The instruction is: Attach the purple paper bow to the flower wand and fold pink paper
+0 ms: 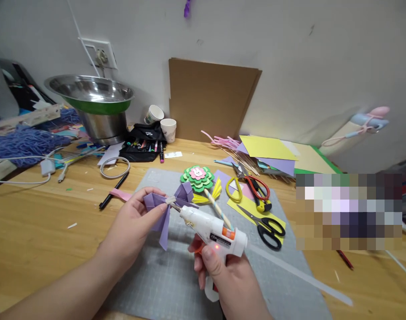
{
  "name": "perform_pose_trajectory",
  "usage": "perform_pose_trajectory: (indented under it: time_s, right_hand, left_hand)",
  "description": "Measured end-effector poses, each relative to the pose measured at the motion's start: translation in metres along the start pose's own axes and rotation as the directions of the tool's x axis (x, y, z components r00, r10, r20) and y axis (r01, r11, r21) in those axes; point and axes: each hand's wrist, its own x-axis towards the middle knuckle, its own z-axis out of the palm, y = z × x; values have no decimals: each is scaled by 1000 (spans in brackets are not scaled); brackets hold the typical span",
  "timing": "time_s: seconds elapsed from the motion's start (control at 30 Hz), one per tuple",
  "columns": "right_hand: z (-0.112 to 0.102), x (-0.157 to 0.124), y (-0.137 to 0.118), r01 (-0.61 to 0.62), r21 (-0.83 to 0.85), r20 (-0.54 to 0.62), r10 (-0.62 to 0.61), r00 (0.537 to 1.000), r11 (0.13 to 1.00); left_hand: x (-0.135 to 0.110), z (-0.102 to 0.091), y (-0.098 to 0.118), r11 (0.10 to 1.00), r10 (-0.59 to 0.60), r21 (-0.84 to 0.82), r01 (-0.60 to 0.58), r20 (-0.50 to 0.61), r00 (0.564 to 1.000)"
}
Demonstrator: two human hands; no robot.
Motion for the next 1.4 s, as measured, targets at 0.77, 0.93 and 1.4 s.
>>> perform_pose_trajectory:
  time_s: [0.77, 0.93, 1.4]
  right_hand:
    - [-12, 2, 18, -52, -57, 100, 58, 993, 997]
    - [-11, 4, 15, -30, -121, 102, 42, 994, 992]
    - [-12, 4, 19, 12, -64, 144, -3, 990, 998]
  left_hand:
    - [-6, 2, 4, 995, 7, 99, -8, 7, 1000]
    - [-6, 2, 5, 996, 9, 89, -9, 7, 1000]
    - [-8, 2, 3, 998, 14, 58, -15, 29, 999]
